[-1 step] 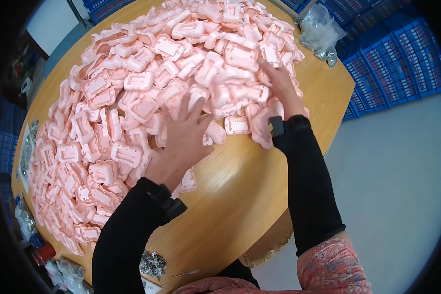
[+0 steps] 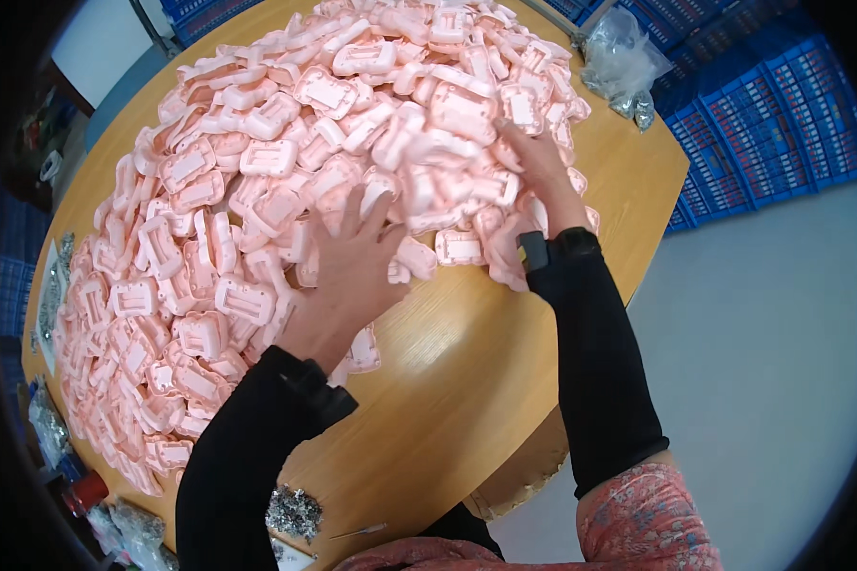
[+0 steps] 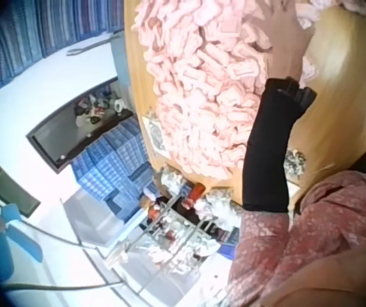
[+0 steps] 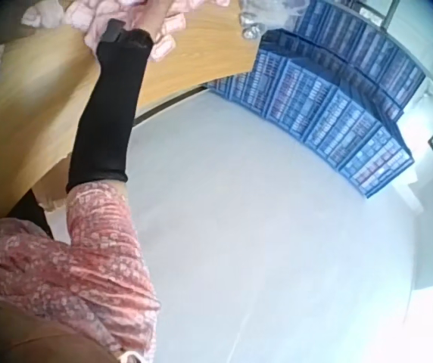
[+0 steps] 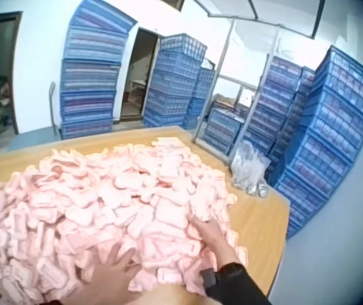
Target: The person uses a small metal tool to insert metal fasteners into pink plastic components. They handle the parts one by one, inserting the fasteners into specific slots and then placing the finished items onto a growing pile on the table. The person also briefly organizes the pile of completed parts.
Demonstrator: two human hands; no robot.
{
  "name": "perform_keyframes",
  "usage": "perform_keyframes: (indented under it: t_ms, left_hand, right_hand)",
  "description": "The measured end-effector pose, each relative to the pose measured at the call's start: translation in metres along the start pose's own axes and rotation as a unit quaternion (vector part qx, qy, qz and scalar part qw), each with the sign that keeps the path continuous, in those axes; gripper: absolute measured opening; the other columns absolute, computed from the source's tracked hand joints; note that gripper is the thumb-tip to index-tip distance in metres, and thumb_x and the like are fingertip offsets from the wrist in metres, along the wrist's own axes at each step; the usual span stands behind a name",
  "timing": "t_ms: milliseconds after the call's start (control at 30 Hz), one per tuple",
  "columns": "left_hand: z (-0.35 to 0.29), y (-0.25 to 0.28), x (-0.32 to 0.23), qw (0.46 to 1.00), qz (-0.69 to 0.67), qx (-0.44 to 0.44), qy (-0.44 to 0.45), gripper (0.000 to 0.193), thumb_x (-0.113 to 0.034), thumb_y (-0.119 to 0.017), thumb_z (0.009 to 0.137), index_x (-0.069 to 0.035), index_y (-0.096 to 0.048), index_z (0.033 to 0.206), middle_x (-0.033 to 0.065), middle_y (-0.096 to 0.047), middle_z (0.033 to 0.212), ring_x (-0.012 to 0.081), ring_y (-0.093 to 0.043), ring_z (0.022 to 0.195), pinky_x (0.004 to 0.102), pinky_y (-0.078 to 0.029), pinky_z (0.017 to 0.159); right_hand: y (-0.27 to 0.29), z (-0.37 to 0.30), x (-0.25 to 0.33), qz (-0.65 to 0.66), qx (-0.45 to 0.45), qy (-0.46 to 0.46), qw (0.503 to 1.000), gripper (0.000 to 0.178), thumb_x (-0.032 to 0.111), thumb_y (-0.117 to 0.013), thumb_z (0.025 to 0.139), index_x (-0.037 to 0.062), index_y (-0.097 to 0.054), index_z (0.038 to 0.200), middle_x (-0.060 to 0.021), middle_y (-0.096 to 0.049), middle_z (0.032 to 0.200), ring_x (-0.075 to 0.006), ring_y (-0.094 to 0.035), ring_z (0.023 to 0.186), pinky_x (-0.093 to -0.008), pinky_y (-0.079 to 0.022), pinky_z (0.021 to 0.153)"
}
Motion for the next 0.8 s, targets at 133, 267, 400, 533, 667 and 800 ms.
perform_keyframes:
  t_ms: [133, 267, 400, 533, 667, 800]
  left_hand:
    - [-0.026, 0.011, 0.029, 0.997, 0.032, 0.042, 0.064, 0.067, -0.044, -0.081, 0.062, -0.016, -0.069, 0.122, 0.0107, -0.041, 0.151, 0.0371, -0.022, 0.148, 0.0785, -0.016, 0.107]
    - [-0.052, 0.026, 0.043, 0.986, 0.117, 0.090, 0.075, 0.071, -0.049, -0.081, 0.061, -0.014, -0.069, 0.122, 0.0110, -0.045, 0.147, 0.0356, -0.026, 0.146, 0.0772, -0.018, 0.107]
    - [-0.095, 0.054, 0.072, 0.985, 0.125, 0.080, 0.093, 0.072, -0.046, -0.082, 0.063, -0.016, -0.066, 0.127, 0.0108, -0.042, 0.147, 0.0334, -0.027, 0.146, 0.0769, -0.019, 0.107]
    - [-0.134, 0.070, 0.098, 0.978, 0.143, 0.111, 0.107, 0.074, -0.042, -0.082, 0.063, -0.018, -0.063, 0.131, 0.0101, -0.041, 0.146, 0.0323, -0.031, 0.143, 0.0763, -0.020, 0.109]
    - [-0.176, 0.086, 0.132, 0.963, 0.181, 0.141, 0.139, 0.067, -0.043, -0.080, 0.067, -0.014, -0.065, 0.125, 0.0112, -0.046, 0.141, 0.0315, -0.034, 0.140, 0.0724, -0.019, 0.112]
    - [-0.229, 0.094, 0.184, 0.969, 0.212, 0.042, 0.118, 0.058, -0.040, -0.081, 0.068, -0.009, -0.068, 0.115, 0.0114, -0.047, 0.140, 0.0317, -0.033, 0.141, 0.0702, -0.017, 0.115]
  right_hand:
    - [-0.073, -0.038, 0.000, -0.010, 0.054, -0.106, 0.993, 0.055, 0.041, -0.074, 0.088, 0.0025, -0.065, 0.125, -0.0049, -0.065, 0.115, -0.0163, -0.060, 0.101, -0.0287, -0.049, 0.090]
    - [-0.133, -0.053, 0.001, -0.035, 0.049, 0.104, 0.993, 0.052, 0.038, -0.069, 0.090, 0.0023, -0.065, 0.128, -0.0104, -0.065, 0.125, -0.0197, -0.059, 0.115, -0.0313, -0.044, 0.101]
    - [-0.207, -0.092, 0.020, 0.041, 0.171, 0.071, 0.982, 0.051, 0.041, -0.068, 0.090, 0.0038, -0.065, 0.125, -0.0159, -0.065, 0.126, -0.0274, -0.059, 0.120, -0.0367, -0.044, 0.102]
    - [-0.250, -0.125, 0.036, 0.024, 0.183, -0.001, 0.983, 0.052, 0.044, -0.069, 0.089, 0.0062, -0.065, 0.124, -0.0171, -0.062, 0.128, -0.0304, -0.057, 0.123, -0.0387, -0.044, 0.103]
    - [-0.299, -0.148, 0.053, 0.029, 0.155, 0.113, 0.981, 0.055, 0.045, -0.068, 0.089, 0.0057, -0.063, 0.127, -0.0189, -0.059, 0.134, -0.0328, -0.056, 0.125, -0.0406, -0.043, 0.105]
    - [-0.333, -0.189, 0.088, -0.012, 0.206, 0.159, 0.965, 0.060, 0.046, -0.067, 0.088, 0.0057, -0.059, 0.132, -0.0209, -0.056, 0.136, -0.0359, -0.054, 0.125, -0.0435, -0.043, 0.106]
Point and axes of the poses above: each hand's wrist, its own z-axis towards the middle knuckle, its own y-axis out of the back of the hand, x = y × z, the point moved 7 cm from there along z, towards the middle knuckle
